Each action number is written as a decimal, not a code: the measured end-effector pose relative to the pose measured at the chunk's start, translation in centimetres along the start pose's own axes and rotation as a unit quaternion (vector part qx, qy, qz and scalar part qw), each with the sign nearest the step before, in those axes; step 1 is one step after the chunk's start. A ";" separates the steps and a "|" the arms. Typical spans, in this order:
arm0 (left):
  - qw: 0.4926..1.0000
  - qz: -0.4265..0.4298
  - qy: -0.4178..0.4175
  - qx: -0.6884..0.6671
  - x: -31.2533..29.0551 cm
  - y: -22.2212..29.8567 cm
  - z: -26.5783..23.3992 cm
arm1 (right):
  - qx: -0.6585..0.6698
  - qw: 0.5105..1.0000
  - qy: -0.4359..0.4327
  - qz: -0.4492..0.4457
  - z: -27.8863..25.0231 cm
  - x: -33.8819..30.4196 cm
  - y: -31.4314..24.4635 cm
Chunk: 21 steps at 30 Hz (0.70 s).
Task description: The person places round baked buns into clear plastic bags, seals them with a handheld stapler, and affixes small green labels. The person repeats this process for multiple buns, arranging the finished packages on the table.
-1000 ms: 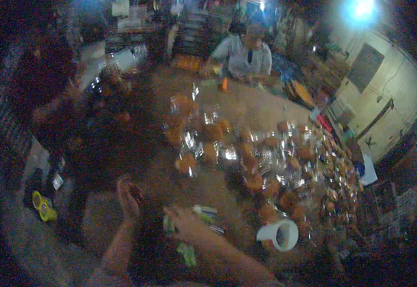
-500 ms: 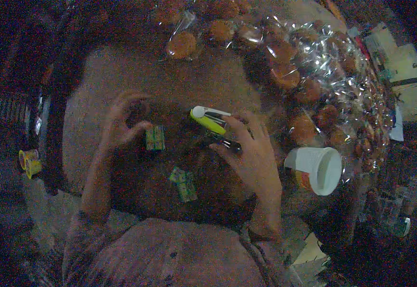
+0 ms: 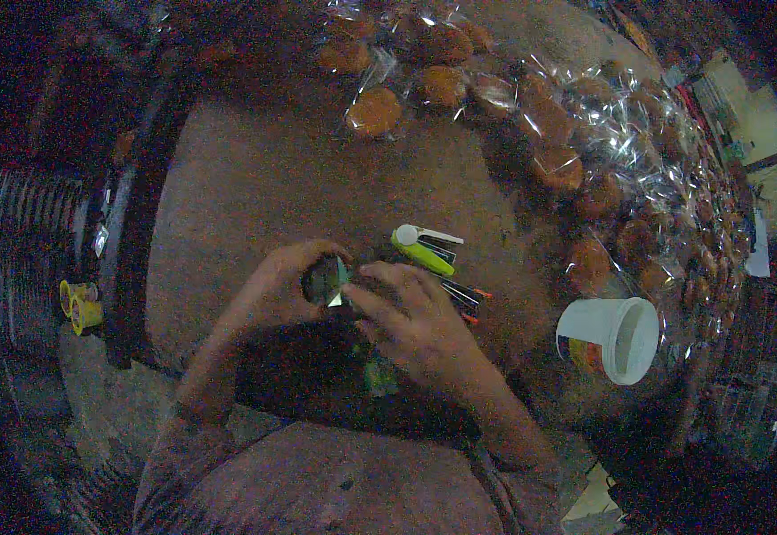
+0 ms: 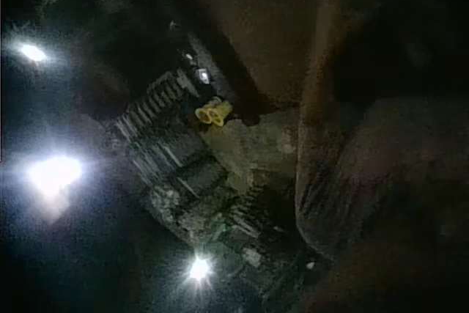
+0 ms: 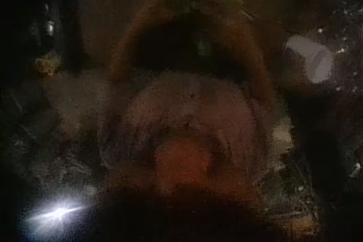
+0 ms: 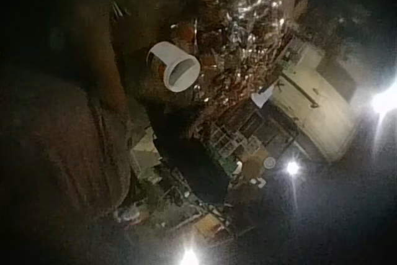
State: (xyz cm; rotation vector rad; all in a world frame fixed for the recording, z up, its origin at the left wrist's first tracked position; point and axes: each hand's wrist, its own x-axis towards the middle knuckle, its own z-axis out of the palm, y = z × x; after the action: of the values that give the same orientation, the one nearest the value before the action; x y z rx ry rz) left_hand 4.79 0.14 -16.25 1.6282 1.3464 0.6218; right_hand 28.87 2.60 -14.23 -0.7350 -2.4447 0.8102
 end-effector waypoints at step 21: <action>0.819 -0.136 -0.065 -0.553 -2.1 2.4 3.7 | -0.021 0.982 0.082 -0.170 2.0 -0.2 1.5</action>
State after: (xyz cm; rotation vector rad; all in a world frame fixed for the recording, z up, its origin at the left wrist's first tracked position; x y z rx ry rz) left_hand 8.42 -3.06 -15.53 0.4970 0.7865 0.8637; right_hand 28.43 2.75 -16.68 -0.3640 -2.3532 0.5440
